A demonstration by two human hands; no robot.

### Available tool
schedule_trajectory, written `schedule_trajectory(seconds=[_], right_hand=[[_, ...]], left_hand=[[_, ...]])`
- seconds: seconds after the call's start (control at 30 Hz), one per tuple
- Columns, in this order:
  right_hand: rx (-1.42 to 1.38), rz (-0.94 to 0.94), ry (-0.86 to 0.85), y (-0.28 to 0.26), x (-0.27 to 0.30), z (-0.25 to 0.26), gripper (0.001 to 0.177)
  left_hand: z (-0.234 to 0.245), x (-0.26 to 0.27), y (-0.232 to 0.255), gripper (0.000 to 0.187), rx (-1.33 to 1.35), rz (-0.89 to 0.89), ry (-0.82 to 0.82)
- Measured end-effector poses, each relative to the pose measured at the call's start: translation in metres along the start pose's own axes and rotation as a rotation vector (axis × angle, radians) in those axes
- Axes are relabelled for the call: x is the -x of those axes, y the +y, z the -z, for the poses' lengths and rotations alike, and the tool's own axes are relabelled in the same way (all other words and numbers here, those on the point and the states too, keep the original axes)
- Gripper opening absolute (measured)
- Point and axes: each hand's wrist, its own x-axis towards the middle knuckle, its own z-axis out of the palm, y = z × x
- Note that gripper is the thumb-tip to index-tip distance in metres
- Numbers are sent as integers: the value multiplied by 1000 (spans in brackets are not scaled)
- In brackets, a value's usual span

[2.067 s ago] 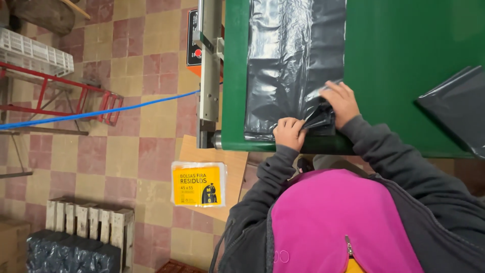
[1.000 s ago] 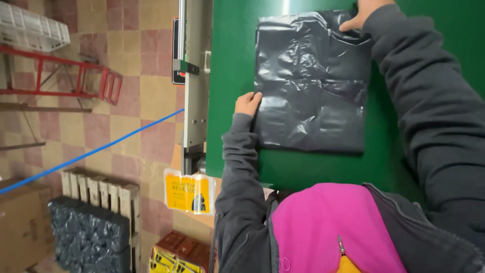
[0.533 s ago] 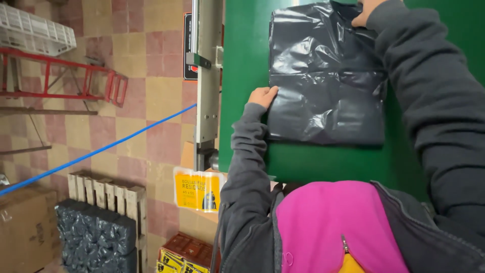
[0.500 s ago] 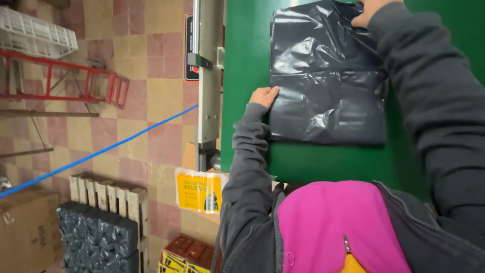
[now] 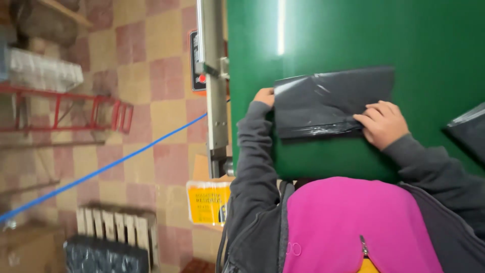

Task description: Folding black plastic bags and inserting them into yellow printed packaging sleeves.

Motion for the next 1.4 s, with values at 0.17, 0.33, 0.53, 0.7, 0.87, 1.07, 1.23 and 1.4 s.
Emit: schedule_trajectory(seconds=[0.17,0.33,0.53,0.7,0.87,1.07,1.23,1.4], right_hand=[[-79,-7,-21,-11,-25,13,22],[-283,-122,104,-24,-85,-40,58],[-161,-277,-128,8,-45,-80,90],[147,-415,-252,42,-10,-29,86],[-100,-100,-294,-53,-23,4,83],[-267,113,-260,-74,74,-72,73],[-1015,-42,-45,-31,153,-91,59],[-1207,-1067,-68,26,214,-182,22]], left_hand=[[23,67,142,33,-437,156,250],[-69,55,146,60,-848,-376,465],[-59,107,148,83,-823,-409,255],[-16,181,128,99,-643,-538,125],[-38,194,102,55,-829,-487,-30],[-58,176,176,31,-281,-563,-518],[-62,101,146,89,749,166,-1024],[-144,29,45,73,698,-109,-558]])
